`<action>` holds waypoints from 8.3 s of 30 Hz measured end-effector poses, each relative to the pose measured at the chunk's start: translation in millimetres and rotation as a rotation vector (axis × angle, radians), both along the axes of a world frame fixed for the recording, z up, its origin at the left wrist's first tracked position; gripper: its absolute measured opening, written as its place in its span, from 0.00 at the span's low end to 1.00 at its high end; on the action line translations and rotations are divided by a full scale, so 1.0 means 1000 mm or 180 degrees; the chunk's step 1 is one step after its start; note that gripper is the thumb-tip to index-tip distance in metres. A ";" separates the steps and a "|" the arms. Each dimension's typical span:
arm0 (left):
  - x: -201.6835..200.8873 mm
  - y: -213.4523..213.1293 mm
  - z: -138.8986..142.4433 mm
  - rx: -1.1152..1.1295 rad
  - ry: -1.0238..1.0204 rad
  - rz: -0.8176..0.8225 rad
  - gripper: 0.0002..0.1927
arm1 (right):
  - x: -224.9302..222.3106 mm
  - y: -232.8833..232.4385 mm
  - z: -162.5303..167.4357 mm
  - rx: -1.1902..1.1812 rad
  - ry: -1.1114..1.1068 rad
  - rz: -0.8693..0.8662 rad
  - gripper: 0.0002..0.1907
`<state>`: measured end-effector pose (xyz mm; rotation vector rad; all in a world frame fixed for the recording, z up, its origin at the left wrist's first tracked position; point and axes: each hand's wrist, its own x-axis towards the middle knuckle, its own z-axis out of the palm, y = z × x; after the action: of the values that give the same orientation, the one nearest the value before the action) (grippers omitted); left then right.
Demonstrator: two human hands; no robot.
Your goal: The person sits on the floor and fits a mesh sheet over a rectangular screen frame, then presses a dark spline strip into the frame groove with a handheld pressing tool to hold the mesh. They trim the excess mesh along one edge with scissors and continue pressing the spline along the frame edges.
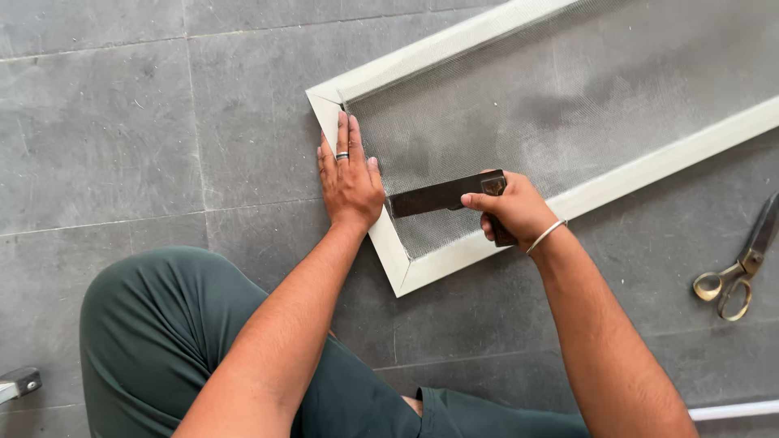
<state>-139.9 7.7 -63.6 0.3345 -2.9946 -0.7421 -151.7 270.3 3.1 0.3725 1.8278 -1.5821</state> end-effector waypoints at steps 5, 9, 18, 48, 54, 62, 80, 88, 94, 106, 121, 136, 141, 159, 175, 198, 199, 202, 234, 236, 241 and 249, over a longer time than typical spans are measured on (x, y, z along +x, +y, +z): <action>0.002 0.001 -0.003 0.0126 0.0229 0.0025 0.38 | 0.012 -0.065 0.064 0.0682 0.1349 0.0505 0.11; 0.006 0.001 -0.005 0.0353 0.0581 0.0029 0.37 | 0.026 -0.067 0.073 0.1088 0.1467 0.0566 0.10; 0.006 -0.002 -0.013 0.0625 0.0704 0.0231 0.32 | -0.039 -0.015 -0.011 0.0004 -0.0113 -0.0123 0.13; 0.004 -0.001 -0.010 0.0853 0.1004 0.0266 0.36 | -0.084 -0.063 0.041 0.0023 0.0300 0.0272 0.09; -0.048 -0.037 -0.013 0.0396 0.1332 0.0618 0.32 | -0.101 -0.043 0.000 -0.0101 -0.0069 0.0348 0.10; -0.074 -0.060 -0.021 0.0398 0.0688 0.0441 0.26 | -0.061 -0.122 0.068 0.0714 0.1383 0.0591 0.11; -0.070 -0.060 -0.005 0.0871 0.0971 0.0564 0.12 | -0.128 -0.087 0.008 -0.0154 0.0292 0.0379 0.10; -0.072 -0.058 -0.007 0.0772 0.0924 0.0659 0.10 | -0.132 -0.076 -0.012 -0.0439 0.0054 0.0508 0.10; -0.071 -0.059 -0.010 0.0605 0.0960 0.0562 0.09 | -0.124 -0.077 -0.001 -0.0420 0.0078 0.0202 0.11; -0.077 -0.063 -0.022 0.0468 0.1197 0.0567 0.15 | -0.128 -0.084 0.018 -0.0063 -0.0041 0.0284 0.12; -0.073 -0.055 -0.010 0.0455 0.0835 0.0535 0.13 | -0.117 -0.100 0.034 -0.0023 0.0109 0.0217 0.09; -0.089 -0.081 -0.027 0.0013 0.0730 -0.0041 0.22 | 0.041 0.039 0.057 -0.0179 0.0844 -0.2785 0.11; -0.178 -0.131 0.017 -0.3050 0.1512 0.0858 0.39 | 0.166 0.152 0.085 0.1048 0.0710 -0.3851 0.15; -0.005 0.013 0.038 -0.1289 -0.0087 -0.2019 0.25 | 0.203 0.259 0.011 -0.0998 0.1274 -0.5635 0.13; 0.108 0.195 0.092 0.5373 -0.1534 -0.0300 0.35 | 0.182 0.059 0.062 0.1647 0.4046 -0.0213 0.32; -0.024 0.317 0.045 0.2384 -0.1439 -0.0627 0.14 | 0.099 0.186 -0.058 0.2810 0.2210 -0.1798 0.15; -0.028 0.323 0.041 0.2199 -0.1382 -0.0720 0.13 | 0.099 0.186 -0.059 0.2747 0.2189 -0.1831 0.15; -0.031 0.329 0.036 0.1988 -0.1340 -0.0579 0.12 | 0.099 0.188 -0.060 0.2810 0.2110 -0.1782 0.15; -0.023 0.349 0.001 0.2107 -0.1763 -0.0507 0.17 | 0.095 0.188 -0.063 0.2585 0.1644 -0.1948 0.15; -0.021 0.350 -0.001 0.2723 -0.2073 -0.0148 0.17 | 0.094 0.188 -0.066 0.2571 0.1619 -0.2037 0.15; -0.013 0.355 -0.005 0.1417 -0.0759 -0.0921 0.13 | 0.095 0.192 -0.070 0.2559 0.1651 -0.2087 0.16; -0.001 0.341 0.027 0.2005 -0.1468 -0.0792 0.21 | 0.098 0.193 -0.069 0.2530 0.1724 -0.2089 0.16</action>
<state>-141.2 349.2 -36.5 0.1582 -3.1509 -1.8729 -54.1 463.8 -66.1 1.0682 2.9591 -1.3329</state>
